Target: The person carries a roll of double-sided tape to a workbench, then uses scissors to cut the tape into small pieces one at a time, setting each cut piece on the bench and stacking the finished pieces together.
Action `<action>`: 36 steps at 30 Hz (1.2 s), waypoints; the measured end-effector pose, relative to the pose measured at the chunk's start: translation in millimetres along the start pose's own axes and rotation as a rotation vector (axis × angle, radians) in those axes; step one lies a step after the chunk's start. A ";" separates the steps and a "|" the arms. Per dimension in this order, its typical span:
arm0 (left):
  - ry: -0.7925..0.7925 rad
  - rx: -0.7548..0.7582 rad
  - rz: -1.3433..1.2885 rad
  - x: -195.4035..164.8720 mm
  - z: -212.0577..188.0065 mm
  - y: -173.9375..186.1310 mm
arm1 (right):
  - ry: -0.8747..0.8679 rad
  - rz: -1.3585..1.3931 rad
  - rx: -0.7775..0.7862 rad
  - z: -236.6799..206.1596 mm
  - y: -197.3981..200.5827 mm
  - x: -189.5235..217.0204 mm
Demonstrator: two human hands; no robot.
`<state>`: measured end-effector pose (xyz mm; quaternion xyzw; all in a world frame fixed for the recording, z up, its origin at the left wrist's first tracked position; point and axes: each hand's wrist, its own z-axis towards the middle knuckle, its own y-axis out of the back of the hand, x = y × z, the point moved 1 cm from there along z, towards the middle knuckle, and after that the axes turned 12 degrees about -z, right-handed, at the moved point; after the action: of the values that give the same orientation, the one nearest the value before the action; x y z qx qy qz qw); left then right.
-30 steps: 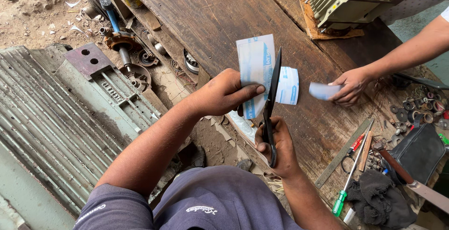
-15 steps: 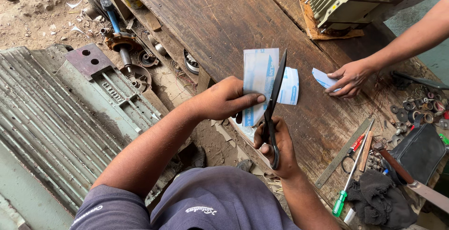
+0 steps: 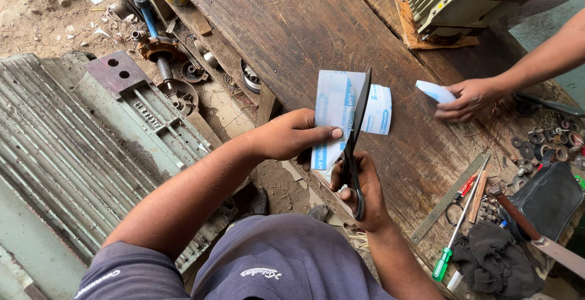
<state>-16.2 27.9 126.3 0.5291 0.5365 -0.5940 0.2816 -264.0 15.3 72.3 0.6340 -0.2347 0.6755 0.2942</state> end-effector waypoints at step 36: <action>0.222 -0.029 0.223 -10.3 -33.0 -6.6 | -0.143 0.115 0.011 -4.9 -19.4 -4.6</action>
<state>-8.5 58.2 142.6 0.6436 0.5111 -0.4890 0.2924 -253.9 32.1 66.2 0.6677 -0.2873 0.6456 0.2339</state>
